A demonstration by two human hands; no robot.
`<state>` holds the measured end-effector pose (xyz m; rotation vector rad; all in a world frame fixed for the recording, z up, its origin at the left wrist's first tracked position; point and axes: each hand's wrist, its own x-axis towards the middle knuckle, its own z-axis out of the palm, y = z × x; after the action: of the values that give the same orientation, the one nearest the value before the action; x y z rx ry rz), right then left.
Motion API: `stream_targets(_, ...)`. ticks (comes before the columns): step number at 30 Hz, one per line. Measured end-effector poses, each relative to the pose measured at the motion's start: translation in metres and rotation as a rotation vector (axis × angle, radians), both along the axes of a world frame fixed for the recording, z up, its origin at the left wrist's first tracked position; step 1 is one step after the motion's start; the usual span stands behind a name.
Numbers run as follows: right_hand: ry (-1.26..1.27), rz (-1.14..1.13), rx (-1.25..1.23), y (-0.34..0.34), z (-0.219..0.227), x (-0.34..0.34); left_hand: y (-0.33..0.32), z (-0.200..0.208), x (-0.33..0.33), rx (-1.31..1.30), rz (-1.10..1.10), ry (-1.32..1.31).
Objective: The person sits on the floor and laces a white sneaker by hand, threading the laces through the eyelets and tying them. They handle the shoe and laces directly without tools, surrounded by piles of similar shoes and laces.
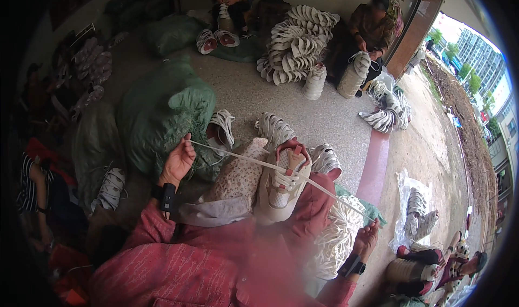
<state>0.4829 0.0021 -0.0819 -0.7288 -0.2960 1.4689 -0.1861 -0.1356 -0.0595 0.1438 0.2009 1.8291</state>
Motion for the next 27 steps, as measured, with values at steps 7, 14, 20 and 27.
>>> stream_targets(7,-0.064,-0.197,-0.087,-0.008,-0.021,0.002,-0.029,-0.009,-0.006,-0.143,0.035,0.084)
stream_targets(14,0.110,0.144,0.143,0.019,-0.048,0.042,-0.037,0.041,-0.003,-0.687,-0.482,1.224)
stream_targets(20,-0.664,0.203,0.007,0.027,0.085,-0.140,0.034,0.126,0.080,-0.153,-0.258,1.862)
stream_targets(27,-1.259,0.419,0.411,0.039,0.078,-0.228,0.140,0.131,0.197,0.437,-0.137,1.809)
